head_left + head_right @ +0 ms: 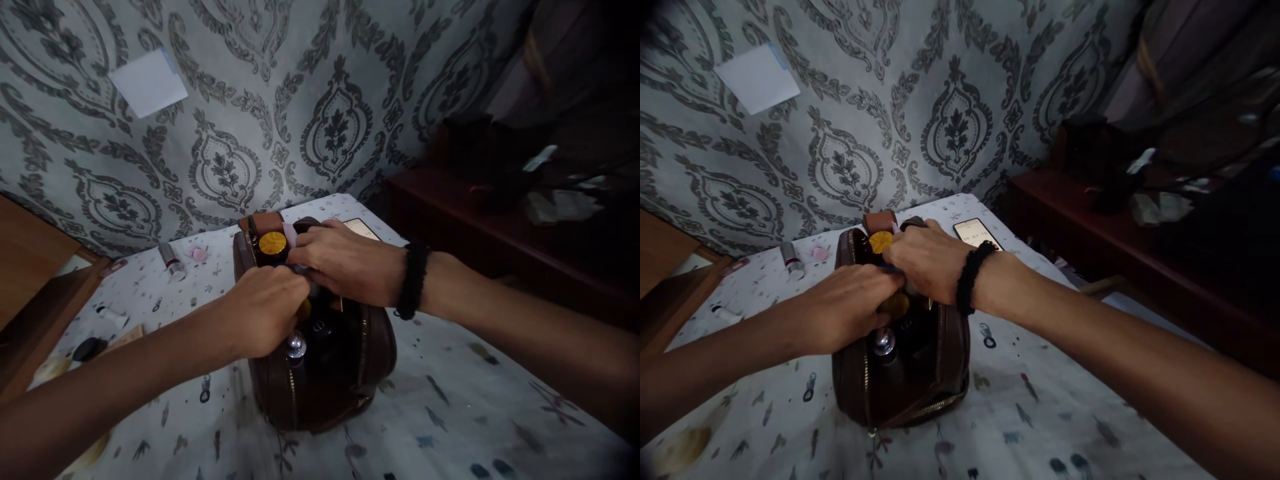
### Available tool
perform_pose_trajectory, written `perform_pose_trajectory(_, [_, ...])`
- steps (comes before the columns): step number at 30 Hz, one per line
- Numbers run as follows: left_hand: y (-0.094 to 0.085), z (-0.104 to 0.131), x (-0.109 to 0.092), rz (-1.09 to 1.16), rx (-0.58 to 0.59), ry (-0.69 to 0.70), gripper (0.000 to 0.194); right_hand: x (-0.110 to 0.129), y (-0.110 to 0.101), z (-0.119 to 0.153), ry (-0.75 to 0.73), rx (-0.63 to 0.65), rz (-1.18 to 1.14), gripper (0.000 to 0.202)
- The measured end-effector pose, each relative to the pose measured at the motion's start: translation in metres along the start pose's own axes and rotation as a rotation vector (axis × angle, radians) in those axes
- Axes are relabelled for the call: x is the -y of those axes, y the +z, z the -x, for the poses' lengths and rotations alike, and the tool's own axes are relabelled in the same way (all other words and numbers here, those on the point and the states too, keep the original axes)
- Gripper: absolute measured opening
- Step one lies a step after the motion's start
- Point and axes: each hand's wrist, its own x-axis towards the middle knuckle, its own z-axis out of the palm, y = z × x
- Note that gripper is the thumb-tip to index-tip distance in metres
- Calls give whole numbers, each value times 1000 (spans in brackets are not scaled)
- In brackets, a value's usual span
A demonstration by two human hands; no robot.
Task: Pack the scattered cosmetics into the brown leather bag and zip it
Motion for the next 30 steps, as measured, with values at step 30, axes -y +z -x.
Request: perform_pose_trajectory(30, [119, 293, 73, 239, -701, -1090, 34, -18, 18, -14, -46, -40, -39, 16])
